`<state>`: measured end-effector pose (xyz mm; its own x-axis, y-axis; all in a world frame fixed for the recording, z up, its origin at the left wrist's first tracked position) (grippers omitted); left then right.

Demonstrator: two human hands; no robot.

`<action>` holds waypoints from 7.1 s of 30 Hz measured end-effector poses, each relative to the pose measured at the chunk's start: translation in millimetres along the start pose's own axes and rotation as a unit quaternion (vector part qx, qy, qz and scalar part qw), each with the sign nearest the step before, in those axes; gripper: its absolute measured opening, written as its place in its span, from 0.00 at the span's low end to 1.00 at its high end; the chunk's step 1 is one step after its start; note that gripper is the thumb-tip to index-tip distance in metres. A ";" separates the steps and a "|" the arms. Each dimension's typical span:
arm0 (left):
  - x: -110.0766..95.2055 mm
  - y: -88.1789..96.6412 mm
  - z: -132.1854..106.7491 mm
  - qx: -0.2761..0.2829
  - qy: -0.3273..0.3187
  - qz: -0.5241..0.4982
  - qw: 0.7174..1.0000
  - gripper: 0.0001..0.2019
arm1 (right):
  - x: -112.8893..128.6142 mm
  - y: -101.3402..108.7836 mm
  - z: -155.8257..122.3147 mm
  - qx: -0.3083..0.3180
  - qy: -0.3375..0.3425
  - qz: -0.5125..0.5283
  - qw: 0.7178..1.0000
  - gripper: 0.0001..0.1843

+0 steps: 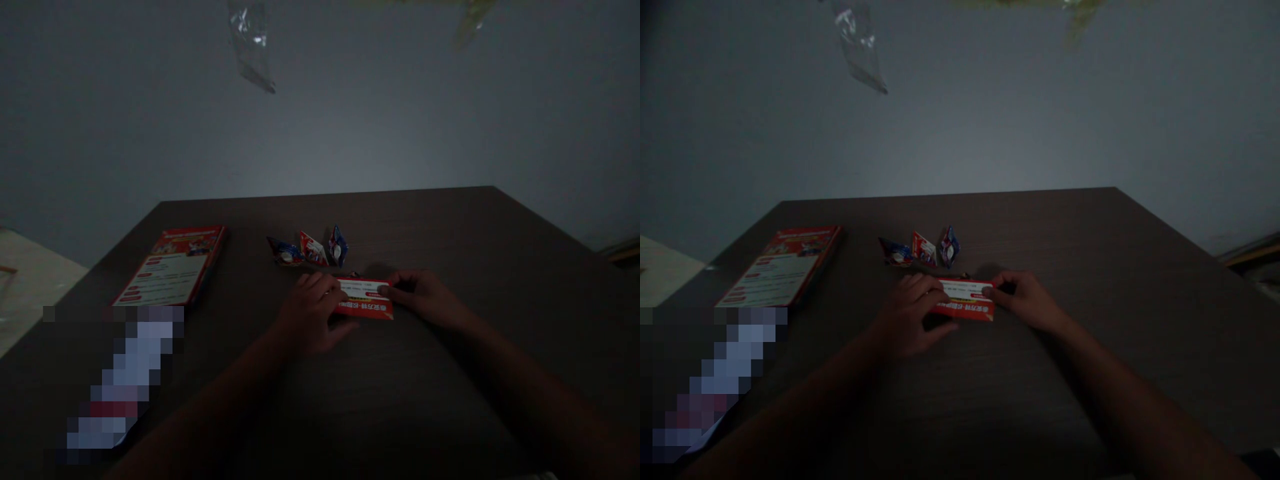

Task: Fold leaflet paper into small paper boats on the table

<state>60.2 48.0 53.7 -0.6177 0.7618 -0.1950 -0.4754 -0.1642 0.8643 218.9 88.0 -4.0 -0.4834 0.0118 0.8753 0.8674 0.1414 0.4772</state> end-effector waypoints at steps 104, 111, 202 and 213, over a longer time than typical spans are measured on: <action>7.0 -28.9 4.8 0.046 0.011 -0.047 0.998 0.18 | 63.8 -39.8 -26.7 -0.015 0.358 -0.274 0.893 0.20; 2.5 -28.3 6.8 0.065 -0.015 -0.010 0.998 0.16 | 65.7 -48.2 -27.9 -0.009 0.369 -0.303 0.879 0.16; 34.5 -55.7 21.3 0.128 0.104 -0.045 0.985 0.11 | 45.3 -44.7 7.5 0.020 0.239 -0.281 0.929 0.08; 41.7 -57.8 18.0 0.157 0.157 0.011 0.975 0.15 | 42.2 -42.4 10.0 0.018 0.188 -0.282 0.940 0.09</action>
<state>73.1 100.5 3.9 -0.8111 0.5219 -0.2641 -0.2752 0.0580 0.9596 160.6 92.5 11.9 -0.7838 -0.4258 0.4521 0.4768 0.0538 0.8774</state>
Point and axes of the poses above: each hand's wrist, its own z-axis towards the middle knuckle, its own y-axis out of the back of the hand, x = y × z, the point moved 10 cm from there along z, towards the middle knuckle, and after that the axes turned 6 degrees about -x, right-handed, at the moved point
